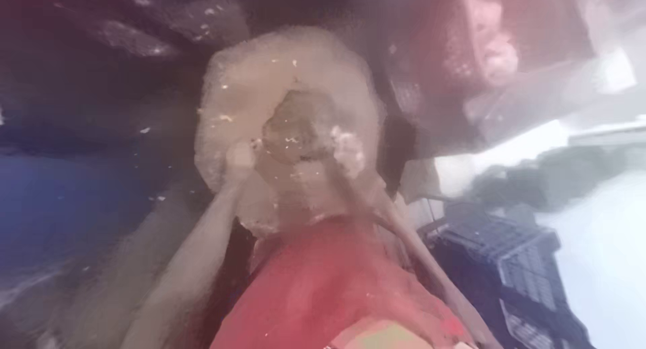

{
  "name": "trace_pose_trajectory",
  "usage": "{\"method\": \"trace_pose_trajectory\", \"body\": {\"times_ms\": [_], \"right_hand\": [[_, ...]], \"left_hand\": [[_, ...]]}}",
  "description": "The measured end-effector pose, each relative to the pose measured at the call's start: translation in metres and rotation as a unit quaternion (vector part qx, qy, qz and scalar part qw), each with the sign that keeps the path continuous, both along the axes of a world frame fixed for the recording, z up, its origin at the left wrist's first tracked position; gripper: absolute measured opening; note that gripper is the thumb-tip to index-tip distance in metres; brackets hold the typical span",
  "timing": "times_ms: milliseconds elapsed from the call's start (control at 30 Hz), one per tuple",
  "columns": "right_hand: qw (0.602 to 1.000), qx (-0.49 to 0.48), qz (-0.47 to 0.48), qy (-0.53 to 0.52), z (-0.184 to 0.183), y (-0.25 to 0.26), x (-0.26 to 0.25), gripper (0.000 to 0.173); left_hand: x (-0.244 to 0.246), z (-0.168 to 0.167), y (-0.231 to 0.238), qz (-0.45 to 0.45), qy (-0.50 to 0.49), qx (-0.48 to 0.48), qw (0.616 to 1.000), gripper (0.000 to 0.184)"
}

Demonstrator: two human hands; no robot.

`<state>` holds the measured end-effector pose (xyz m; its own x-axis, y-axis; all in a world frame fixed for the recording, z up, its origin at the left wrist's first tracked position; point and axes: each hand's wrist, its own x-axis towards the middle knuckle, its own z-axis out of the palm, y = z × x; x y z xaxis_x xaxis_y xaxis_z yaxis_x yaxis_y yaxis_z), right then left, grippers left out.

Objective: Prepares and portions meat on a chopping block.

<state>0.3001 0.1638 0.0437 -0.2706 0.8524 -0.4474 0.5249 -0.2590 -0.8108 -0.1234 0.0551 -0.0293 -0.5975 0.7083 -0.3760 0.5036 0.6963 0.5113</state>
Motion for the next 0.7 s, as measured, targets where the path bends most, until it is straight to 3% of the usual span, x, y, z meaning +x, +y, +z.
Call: {"method": "trace_pose_trajectory", "body": {"times_ms": [133, 233, 300, 400, 567, 633, 667, 700], "right_hand": [[0.992, -0.005, -0.036, -0.117, -0.012, 0.021, 0.016, 0.036], [0.985, -0.072, -0.014, -0.158, -0.036, 0.034, 0.03, 0.051], [0.986, -0.084, -0.007, -0.146, -0.044, 0.042, 0.037, 0.052], [0.987, -0.092, 0.045, -0.128, -0.038, 0.045, 0.039, 0.047], [0.985, -0.054, 0.091, -0.135, -0.037, 0.05, 0.042, 0.05], [0.982, 0.006, 0.114, -0.152, -0.021, 0.049, 0.04, 0.05], [0.975, 0.003, 0.122, -0.183, 0.003, 0.05, 0.03, 0.047], [0.958, -0.132, 0.105, -0.232, 0.044, 0.059, 0.007, 0.043]], "left_hand": [[0.07, 0.007, 0.084, -0.12, -0.201, 0.113, 0.966, 0.037], [0.124, 0.033, 0.131, -0.219, -0.215, 0.119, 0.944, 0.046], [0.14, 0.079, 0.144, -0.273, -0.193, 0.109, 0.936, 0.04], [0.142, 0.137, 0.147, -0.419, -0.076, 0.091, 0.9, 0.036], [0.165, 0.286, 0.142, -0.577, 0.103, 0.272, 0.763, 0.032], [0.183, 0.35, 0.131, -0.61, 0.123, 0.251, 0.742, 0.032], [0.193, 0.37, 0.124, -0.609, 0.124, 0.24, 0.746, 0.032], [0.204, 0.379, 0.118, -0.598, 0.13, 0.235, 0.755, 0.033]]}}
